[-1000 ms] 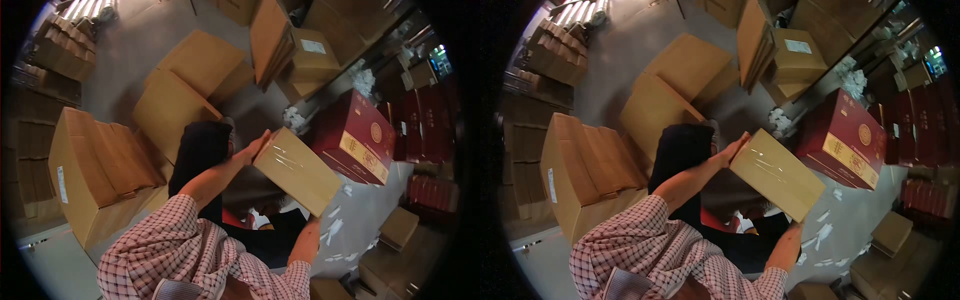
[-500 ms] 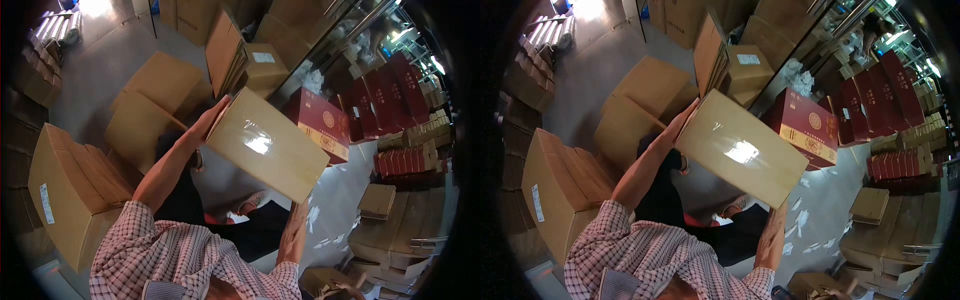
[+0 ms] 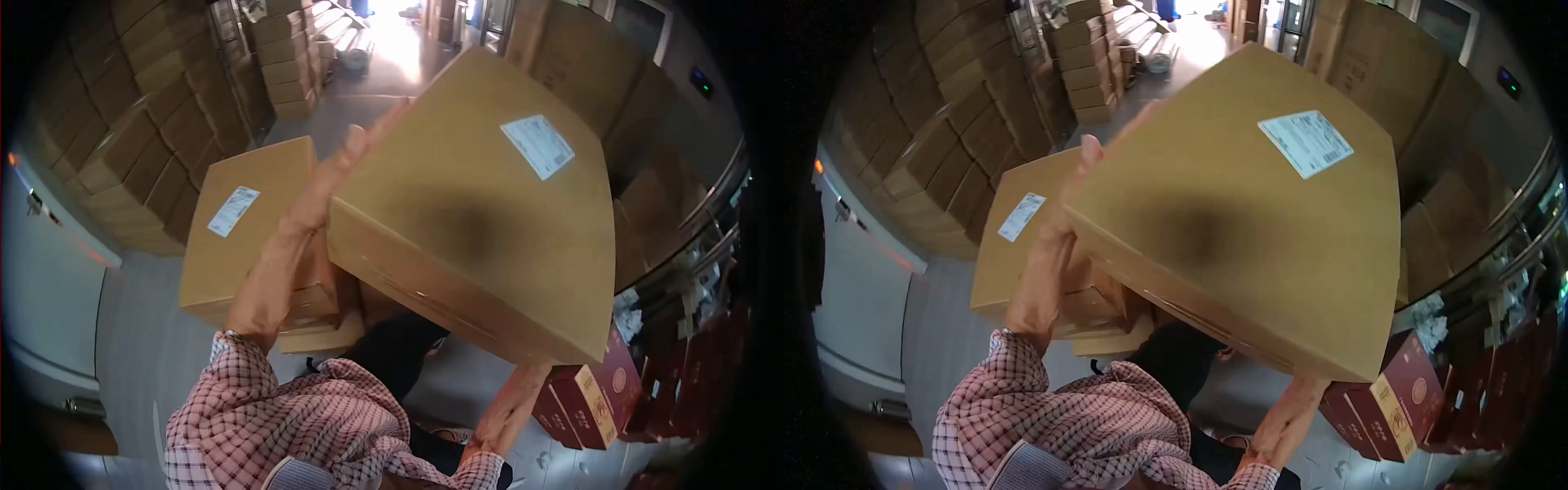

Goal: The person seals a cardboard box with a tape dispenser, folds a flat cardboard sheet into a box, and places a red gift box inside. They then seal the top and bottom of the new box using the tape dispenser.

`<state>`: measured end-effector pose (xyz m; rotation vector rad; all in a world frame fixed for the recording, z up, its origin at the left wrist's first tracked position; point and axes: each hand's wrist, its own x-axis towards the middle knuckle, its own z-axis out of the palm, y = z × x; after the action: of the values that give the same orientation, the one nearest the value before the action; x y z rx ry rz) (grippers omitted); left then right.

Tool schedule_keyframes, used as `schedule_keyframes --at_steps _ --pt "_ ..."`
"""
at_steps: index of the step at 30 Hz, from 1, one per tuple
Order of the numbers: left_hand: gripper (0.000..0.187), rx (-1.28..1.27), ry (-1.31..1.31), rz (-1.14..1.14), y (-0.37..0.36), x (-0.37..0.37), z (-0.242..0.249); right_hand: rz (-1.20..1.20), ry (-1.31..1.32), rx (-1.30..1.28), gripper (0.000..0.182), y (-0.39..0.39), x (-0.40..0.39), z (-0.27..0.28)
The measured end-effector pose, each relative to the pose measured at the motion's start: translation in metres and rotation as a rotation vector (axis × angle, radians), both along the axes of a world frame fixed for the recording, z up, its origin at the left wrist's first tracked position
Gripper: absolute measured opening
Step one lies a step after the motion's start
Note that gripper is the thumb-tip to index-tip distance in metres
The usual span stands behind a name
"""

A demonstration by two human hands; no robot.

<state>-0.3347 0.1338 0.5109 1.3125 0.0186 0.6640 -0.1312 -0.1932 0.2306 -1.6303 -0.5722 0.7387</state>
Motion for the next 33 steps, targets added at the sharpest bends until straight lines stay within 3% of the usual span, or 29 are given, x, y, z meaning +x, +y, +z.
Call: schedule_keyframes --at_steps 2,6,8,11,17,20,24,28,29,31,33 --pt "0.092 -0.290 -0.155 0.002 0.033 -0.050 0.012 0.164 -0.061 0.055 0.108 0.050 -0.012 0.017" --pt "0.085 -0.117 -0.204 0.656 0.091 -0.207 0.023 0.497 -0.191 0.219 0.110 0.178 -0.061 0.067" --pt "0.081 -0.034 -0.096 0.976 0.120 -0.282 0.016 0.609 -0.246 0.309 0.110 0.240 -0.097 0.092" --pt "0.076 0.007 0.146 1.274 0.150 -0.355 -0.026 0.731 -0.294 0.383 0.111 0.310 -0.146 0.117" --pt "0.066 0.089 0.500 1.504 0.150 -0.409 -0.096 0.780 -0.380 0.408 0.107 0.331 -0.186 0.133" --pt "0.061 0.188 0.595 1.569 0.147 -0.411 -0.103 0.809 -0.436 0.410 0.097 0.317 -0.165 0.111" --pt "0.055 0.479 0.670 1.790 0.128 -0.398 -0.099 0.675 -0.532 0.342 0.081 0.256 -0.109 0.061" --pt "0.049 0.936 0.259 1.943 0.061 -0.302 -0.079 0.211 -0.787 0.210 0.072 0.185 -0.010 -0.004" --pt "0.047 0.985 0.117 1.875 0.042 -0.268 -0.076 0.109 -0.823 0.133 0.071 0.158 0.018 -0.015" --pt "0.044 1.057 -0.139 1.716 -0.003 -0.201 -0.075 -0.104 -0.642 -0.012 0.071 0.108 0.072 -0.035" --pt "0.041 0.999 -0.330 1.373 -0.049 -0.131 -0.077 -0.287 -0.637 -0.349 0.075 0.057 0.115 -0.039"
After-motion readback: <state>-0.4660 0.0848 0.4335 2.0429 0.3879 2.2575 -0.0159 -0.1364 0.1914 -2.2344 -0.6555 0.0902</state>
